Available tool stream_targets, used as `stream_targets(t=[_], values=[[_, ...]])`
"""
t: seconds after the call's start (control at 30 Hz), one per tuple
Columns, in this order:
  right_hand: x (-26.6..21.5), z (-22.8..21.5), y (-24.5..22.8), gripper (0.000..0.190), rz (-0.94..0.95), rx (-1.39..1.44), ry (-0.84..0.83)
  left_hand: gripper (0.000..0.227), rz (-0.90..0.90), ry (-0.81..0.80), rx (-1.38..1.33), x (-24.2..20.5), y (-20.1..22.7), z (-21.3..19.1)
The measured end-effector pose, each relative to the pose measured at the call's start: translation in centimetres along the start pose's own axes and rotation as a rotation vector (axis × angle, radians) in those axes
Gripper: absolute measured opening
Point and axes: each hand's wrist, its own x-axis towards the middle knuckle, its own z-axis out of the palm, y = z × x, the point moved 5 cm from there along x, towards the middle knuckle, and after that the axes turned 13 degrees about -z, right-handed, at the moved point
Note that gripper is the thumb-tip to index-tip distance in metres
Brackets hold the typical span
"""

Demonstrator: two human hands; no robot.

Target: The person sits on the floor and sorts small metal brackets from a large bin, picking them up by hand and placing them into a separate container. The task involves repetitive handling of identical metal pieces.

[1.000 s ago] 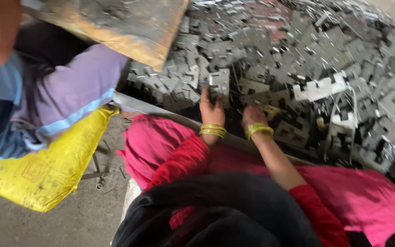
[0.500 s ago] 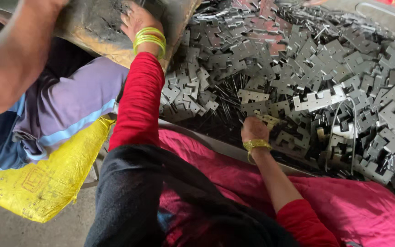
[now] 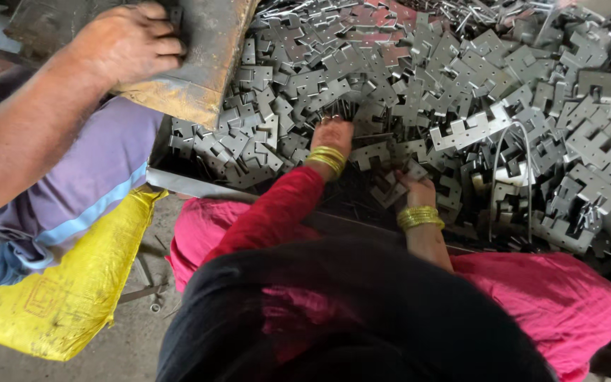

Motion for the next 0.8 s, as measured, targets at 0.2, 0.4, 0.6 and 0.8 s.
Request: stream_targets(t=[0.2,0.4,0.6,0.8], values=[[-1.7,3.5,-1.4,0.032,0.169,0.264,0.052,0.027,-0.192,-0.059,-0.369,-0.6,-4.2,-6.6],[-1.9,4.2,-2.1,0.04,0.221,-0.165,0.084,0.025,-0.195,0.082,-0.431,0.3,-3.4,-7.3],[-1.5,5.9,-0.3,0.064,0.349,0.431,-0.077,0.029,0.137,-0.196,-0.469,-2.2,5.6,-4.2],[0.4,4.8,5.1,0.068,0.165,-0.014,-0.118,0.059,-0.029,0.147,-0.612,-5.7,2.3,-1.7]])
